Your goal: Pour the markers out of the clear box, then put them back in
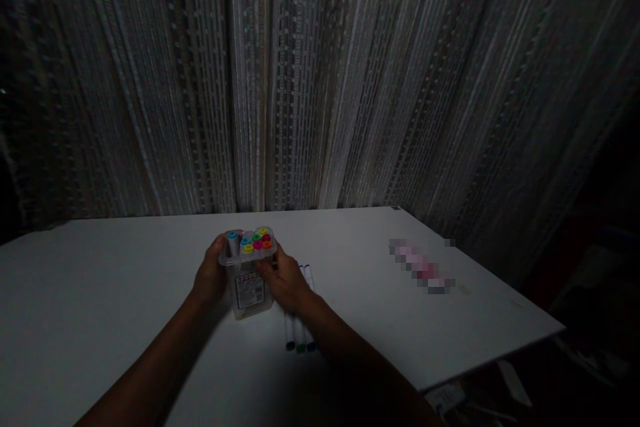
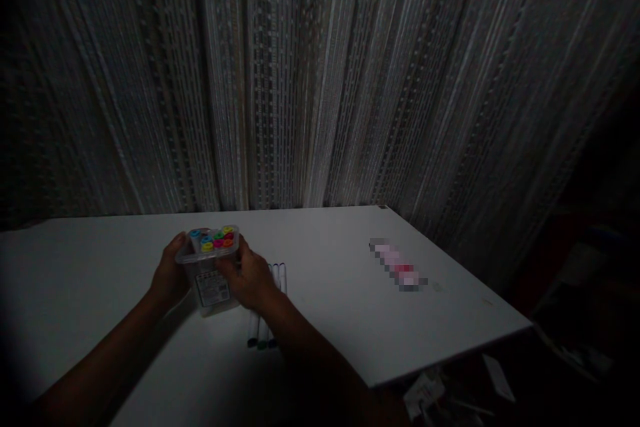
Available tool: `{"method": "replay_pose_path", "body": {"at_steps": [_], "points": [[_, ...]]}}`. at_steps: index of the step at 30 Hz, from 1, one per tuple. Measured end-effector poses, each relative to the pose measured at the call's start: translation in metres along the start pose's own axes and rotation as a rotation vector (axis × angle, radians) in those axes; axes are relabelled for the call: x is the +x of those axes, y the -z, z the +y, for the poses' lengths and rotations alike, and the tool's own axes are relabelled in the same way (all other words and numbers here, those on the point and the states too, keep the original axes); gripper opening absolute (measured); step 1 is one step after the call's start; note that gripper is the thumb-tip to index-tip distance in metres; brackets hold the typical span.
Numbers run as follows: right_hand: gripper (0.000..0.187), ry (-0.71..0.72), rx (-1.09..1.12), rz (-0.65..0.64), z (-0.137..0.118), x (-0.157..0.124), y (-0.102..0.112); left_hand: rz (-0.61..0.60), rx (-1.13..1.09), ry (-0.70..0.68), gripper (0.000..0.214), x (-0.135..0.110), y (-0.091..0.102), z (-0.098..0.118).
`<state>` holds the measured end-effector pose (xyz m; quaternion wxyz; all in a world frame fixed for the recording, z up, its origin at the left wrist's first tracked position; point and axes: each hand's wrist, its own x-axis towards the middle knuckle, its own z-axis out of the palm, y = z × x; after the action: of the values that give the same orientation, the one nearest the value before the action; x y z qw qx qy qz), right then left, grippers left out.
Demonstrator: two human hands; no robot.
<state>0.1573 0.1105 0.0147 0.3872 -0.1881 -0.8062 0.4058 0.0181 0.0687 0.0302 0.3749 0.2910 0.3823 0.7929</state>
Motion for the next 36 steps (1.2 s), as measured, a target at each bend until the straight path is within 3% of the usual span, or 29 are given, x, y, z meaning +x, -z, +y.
{"method": "replay_pose_path", "body": {"at_steps": [36], "points": [[0.043,-0.005,0.018,0.007,-0.002,0.0003,-0.0006,0.021,0.009,-0.013,0.033,-0.0005,-0.0019,0.0009]]}}
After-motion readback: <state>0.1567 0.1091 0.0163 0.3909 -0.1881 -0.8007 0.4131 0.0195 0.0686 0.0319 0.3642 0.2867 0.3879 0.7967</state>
